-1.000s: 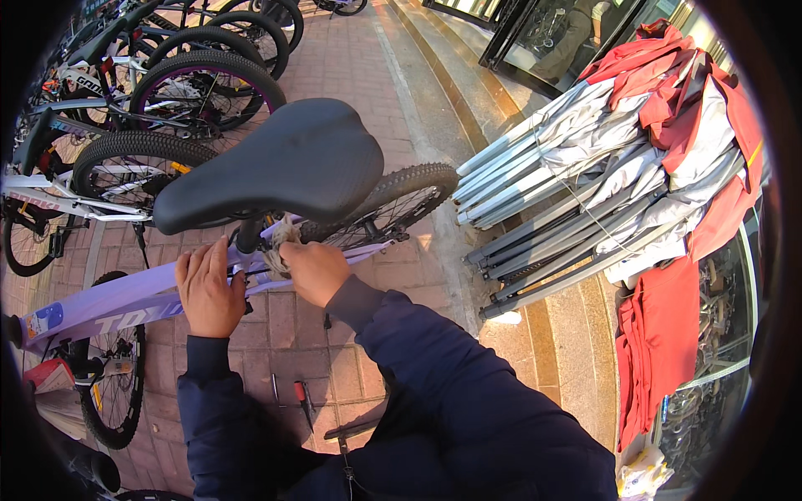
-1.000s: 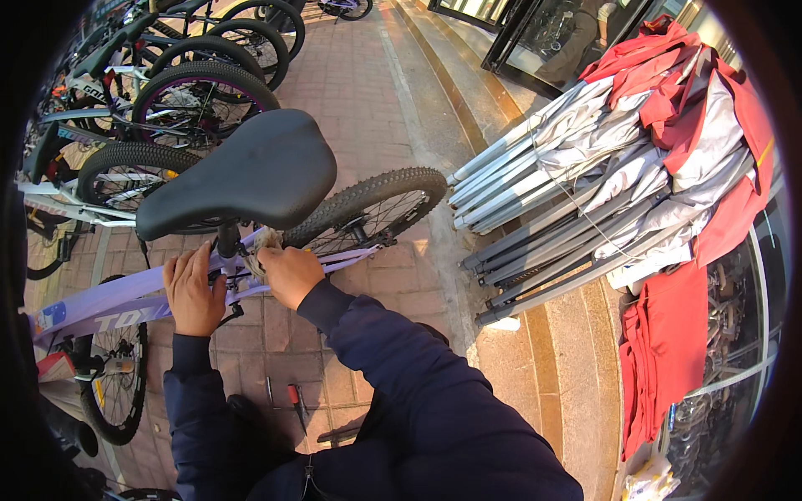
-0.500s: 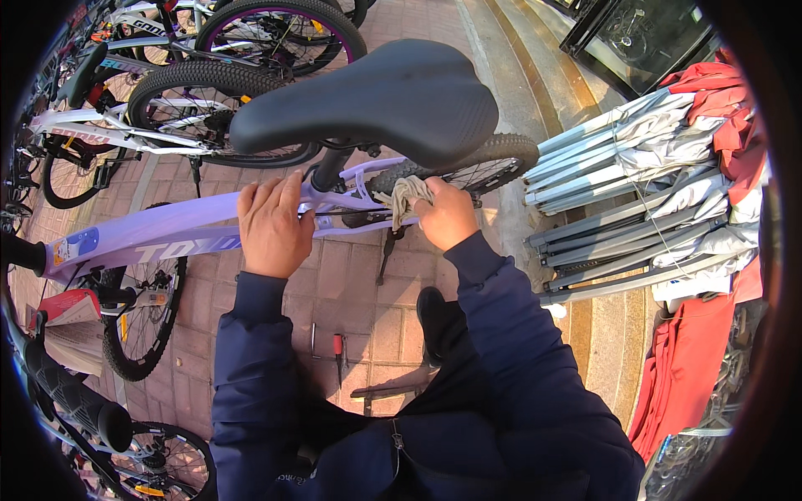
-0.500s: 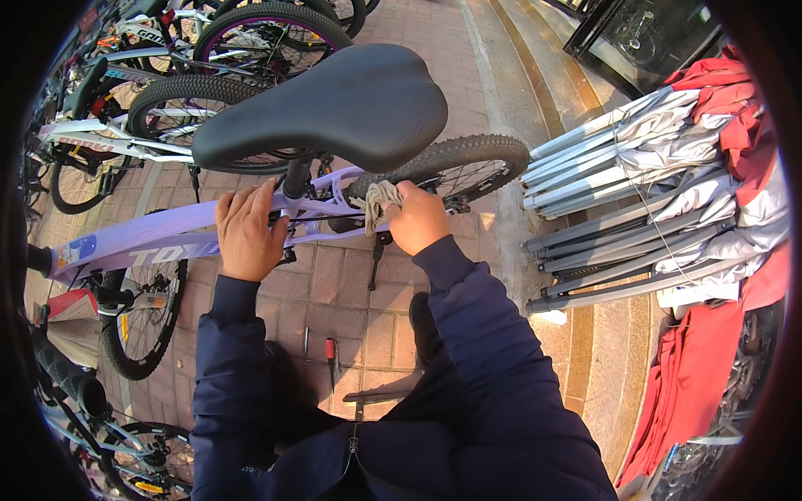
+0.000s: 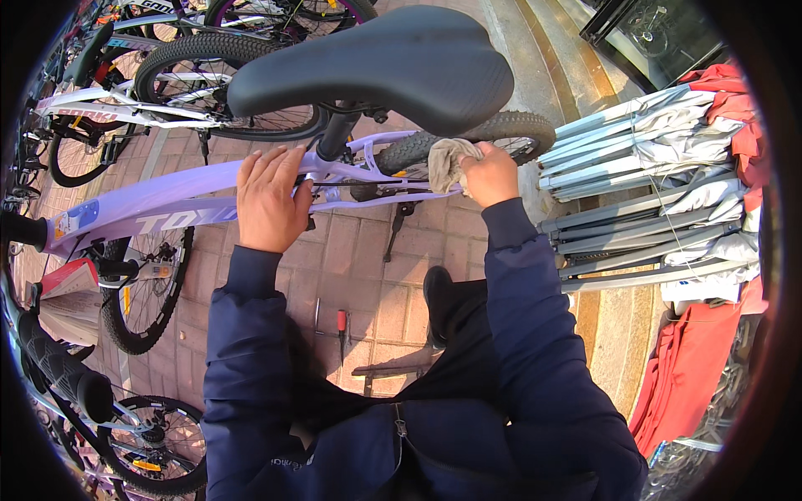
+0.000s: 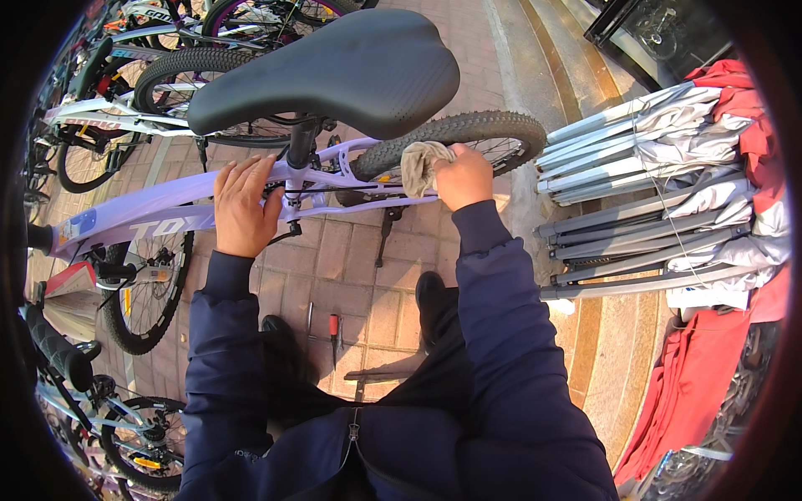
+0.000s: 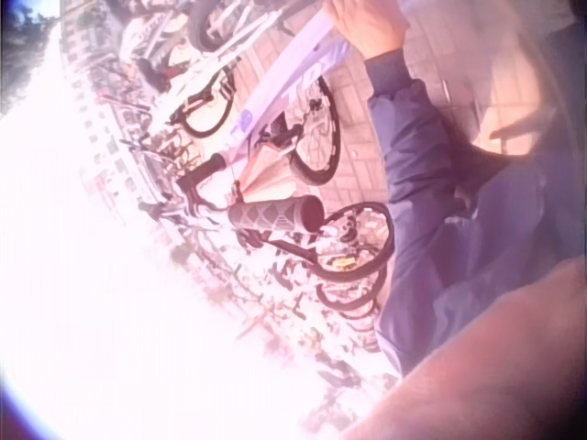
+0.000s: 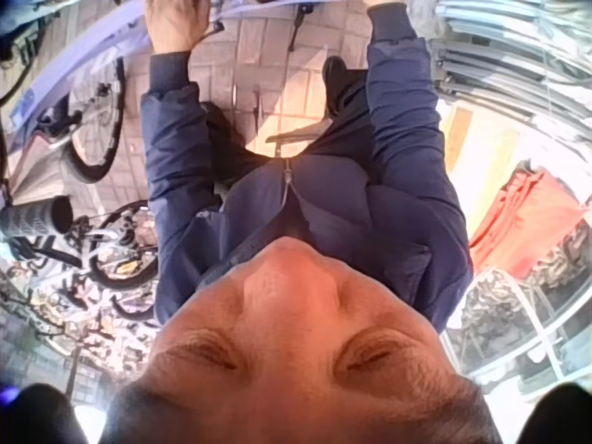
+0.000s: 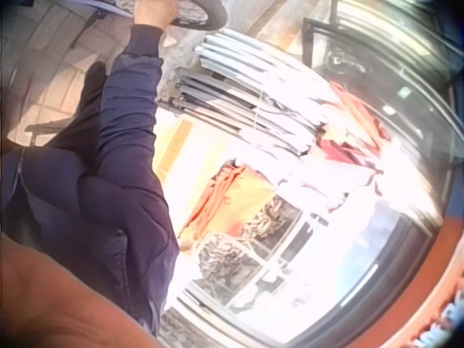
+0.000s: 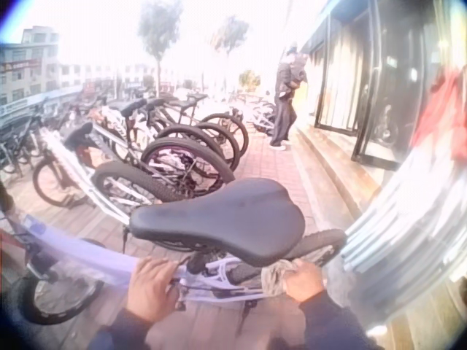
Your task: The person wipes a light purple bicycle with a cloth, cleaning the frame, seat, handlebars, and rear wheel area. They then use a small yellow tool to adjust or clean the rear derailleur and chain area while holding the bike steady.
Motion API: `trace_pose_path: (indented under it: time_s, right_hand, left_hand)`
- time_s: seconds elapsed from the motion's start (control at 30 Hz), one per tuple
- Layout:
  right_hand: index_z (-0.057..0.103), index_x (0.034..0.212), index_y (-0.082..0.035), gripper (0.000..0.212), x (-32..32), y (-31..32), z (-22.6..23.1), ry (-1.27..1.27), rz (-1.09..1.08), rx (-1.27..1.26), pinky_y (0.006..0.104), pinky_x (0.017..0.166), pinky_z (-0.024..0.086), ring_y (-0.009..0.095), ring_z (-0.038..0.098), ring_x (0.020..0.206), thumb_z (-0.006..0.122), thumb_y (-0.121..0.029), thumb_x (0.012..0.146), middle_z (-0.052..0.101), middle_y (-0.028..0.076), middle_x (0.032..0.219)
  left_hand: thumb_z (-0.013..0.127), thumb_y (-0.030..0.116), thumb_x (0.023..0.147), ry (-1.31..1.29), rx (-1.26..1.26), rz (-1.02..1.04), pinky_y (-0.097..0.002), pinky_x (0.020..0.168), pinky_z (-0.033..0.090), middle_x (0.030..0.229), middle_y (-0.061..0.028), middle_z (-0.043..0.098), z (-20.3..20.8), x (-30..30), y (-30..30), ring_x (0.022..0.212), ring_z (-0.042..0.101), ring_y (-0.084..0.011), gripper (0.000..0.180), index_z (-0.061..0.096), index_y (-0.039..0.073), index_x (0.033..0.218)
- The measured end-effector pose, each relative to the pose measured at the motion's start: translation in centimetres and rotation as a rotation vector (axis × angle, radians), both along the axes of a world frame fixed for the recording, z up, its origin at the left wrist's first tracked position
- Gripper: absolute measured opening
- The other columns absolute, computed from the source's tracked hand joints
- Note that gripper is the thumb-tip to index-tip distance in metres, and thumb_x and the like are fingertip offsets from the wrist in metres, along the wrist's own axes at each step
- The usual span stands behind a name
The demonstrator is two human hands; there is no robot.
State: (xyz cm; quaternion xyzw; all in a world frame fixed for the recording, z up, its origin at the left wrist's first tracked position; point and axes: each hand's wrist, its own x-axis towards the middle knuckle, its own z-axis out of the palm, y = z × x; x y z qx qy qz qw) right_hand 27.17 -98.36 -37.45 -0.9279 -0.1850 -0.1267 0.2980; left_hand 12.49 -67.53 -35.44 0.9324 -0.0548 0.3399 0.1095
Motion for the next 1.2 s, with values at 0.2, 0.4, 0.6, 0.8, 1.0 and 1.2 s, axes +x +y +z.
trace_pose_path:
  time_s: [0.2,0.4,0.6,0.8,1.0,1.2]
  right_hand:
    - [0.066,0.090,0.002,0.029,1.1,-2.1,-1.6,0.224,-0.165,0.250,0.0460,0.078,0.050,0.043,0.065,0.088,0.067,-0.026,0.084,0.069,0.024,0.090]
    - [0.061,0.100,0.001,0.021,-6.6,7.4,-4.7,-0.020,0.288,0.181,0.0480,0.080,0.047,0.043,0.057,0.094,0.065,-0.005,0.080,0.058,0.022,0.098]
    - [0.064,0.093,-0.002,0.016,-4.1,5.2,-5.1,0.161,0.250,0.097,0.0474,0.080,0.049,0.042,0.061,0.092,0.065,-0.006,0.078,0.064,0.021,0.095]
    - [0.070,0.087,-0.002,0.017,0.8,-1.7,-6.3,0.200,0.012,-0.238,0.0477,0.078,0.051,0.043,0.064,0.087,0.067,-0.017,0.078,0.068,0.023,0.087]
    - [0.067,0.089,0.002,0.018,3.7,-4.7,-3.8,0.277,-0.354,0.622,0.0414,0.074,0.054,0.031,0.068,0.079,0.061,-0.014,0.086,0.070,0.017,0.085]
    - [0.059,0.094,0.003,0.013,0.4,1.8,-2.6,0.405,-0.035,1.362,0.0333,0.065,0.053,0.018,0.065,0.075,0.061,0.004,0.081,0.066,0.009,0.088]
  left_hand:
    - [0.070,-0.003,0.078,-0.231,-0.261,-0.070,-0.0374,0.083,0.050,0.092,-0.0119,0.071,0.1,-0.9,0.1,0.090,0.066,-0.0289,0.022,0.070,0.003,0.099]
    - [0.070,-0.004,0.082,-0.227,-0.390,0.030,-0.0328,0.069,0.053,0.084,-0.0118,0.070,-0.6,-2.4,-0.4,0.076,0.067,-0.0273,0.017,0.071,0.003,0.097]
    - [0.062,0.006,0.091,-0.075,-0.730,0.220,-0.0253,0.067,0.053,0.075,-0.0076,0.071,-1.9,-2.7,0.7,0.070,0.068,-0.0123,0.015,0.071,-0.001,0.100]
    - [0.062,0.012,0.092,-0.111,-0.875,0.251,-0.0246,0.068,0.051,0.077,-0.0070,0.072,-2.4,-2.8,2.1,0.071,0.067,-0.0109,0.018,0.072,0.001,0.101]
    - [0.063,0.014,0.093,-0.130,-0.919,0.277,-0.0244,0.068,0.050,0.078,-0.0068,0.072,-2.4,-2.8,2.7,0.073,0.066,-0.0103,0.019,0.072,0.001,0.102]
    - [0.062,0.013,0.094,-0.101,-0.885,0.256,-0.0251,0.070,0.051,0.079,-0.0070,0.072,-2.7,-2.6,2.0,0.074,0.067,-0.0102,0.018,0.072,0.000,0.103]
